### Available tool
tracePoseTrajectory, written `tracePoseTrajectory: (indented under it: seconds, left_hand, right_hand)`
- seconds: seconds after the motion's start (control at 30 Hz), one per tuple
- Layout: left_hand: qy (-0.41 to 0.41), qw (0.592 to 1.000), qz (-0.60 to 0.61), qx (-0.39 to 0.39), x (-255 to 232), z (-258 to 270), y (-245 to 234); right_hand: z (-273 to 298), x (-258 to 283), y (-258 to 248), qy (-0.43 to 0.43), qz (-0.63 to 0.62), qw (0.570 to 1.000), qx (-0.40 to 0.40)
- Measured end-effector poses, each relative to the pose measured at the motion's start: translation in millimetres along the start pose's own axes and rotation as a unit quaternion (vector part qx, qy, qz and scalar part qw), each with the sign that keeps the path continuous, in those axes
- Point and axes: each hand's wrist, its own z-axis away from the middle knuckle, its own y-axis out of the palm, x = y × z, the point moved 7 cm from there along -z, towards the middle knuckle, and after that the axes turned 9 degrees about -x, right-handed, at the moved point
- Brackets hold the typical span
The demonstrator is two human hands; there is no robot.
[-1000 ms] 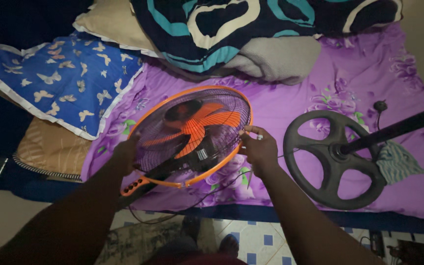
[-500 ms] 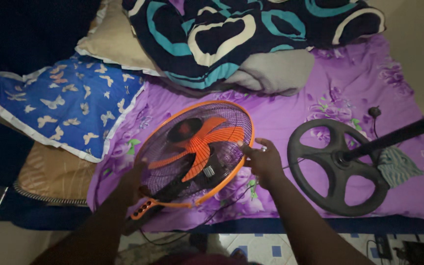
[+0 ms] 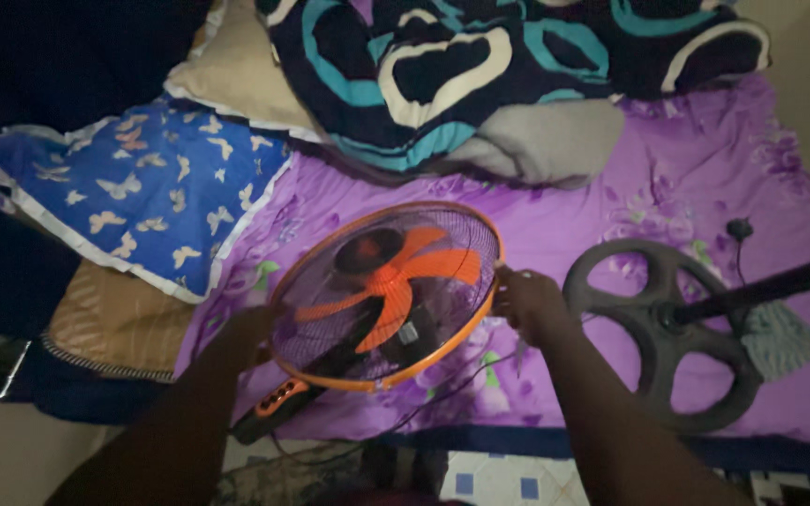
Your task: The person assembles a small orange electric fan by attaching the front protective cage to the fan head. They align the cage, press it into place, and use a screwdriver to tighten a screw at the bottom to secure the assembly.
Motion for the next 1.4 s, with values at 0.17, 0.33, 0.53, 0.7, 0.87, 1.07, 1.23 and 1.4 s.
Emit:
tracePoseTrajectory:
  seconds: [0.17, 0.33, 0.53, 0.7, 0.87, 1.07, 1.23, 1.4]
  left_hand:
    - [-0.018, 0.998, -0.011, -0.060, -3, 10, -10]
    - [0.241, 0.814, -0.523, -0.083, -33, 8, -3]
    - [0.396, 0.607, -0.681, -0.106, -27, 31, 8]
    - [0.219, 0.714, -0.664, -0.046, -17, 33, 0]
    - [0.264, 0.722, -0.633, -0.089, -16, 33, -5]
    - [0.283, 0.754, -0.585, -0.094, -12, 16, -2]
    - [0.283, 0.735, -0.610, -0.083, -25, 26, 4]
    - [0.168, 0.897, -0.402, -0.077, -14, 29, -4]
  right_hand:
    - [-5, -9, 4, -0.112, 0.242, 0.963, 0.028]
    - [-12, -16, 1, -0.013, -0.023, 0.999, -0.019]
    - [-3, -3, -1, 0.068, -0.080, 0.994, -0.018]
    - [0, -17, 2, 0.186, -0.221, 0.957, -0.020]
    - [-10, -26, 2, 0.162, -0.255, 0.953, -0.008]
    - [-22, -37, 2, 0.248, -0.243, 0.937, -0.027]
    - [-19, -33, 1, 0.261, -0.245, 0.933, -0.040]
    - [-3, -19, -4, 0.255, -0.249, 0.933, -0.045]
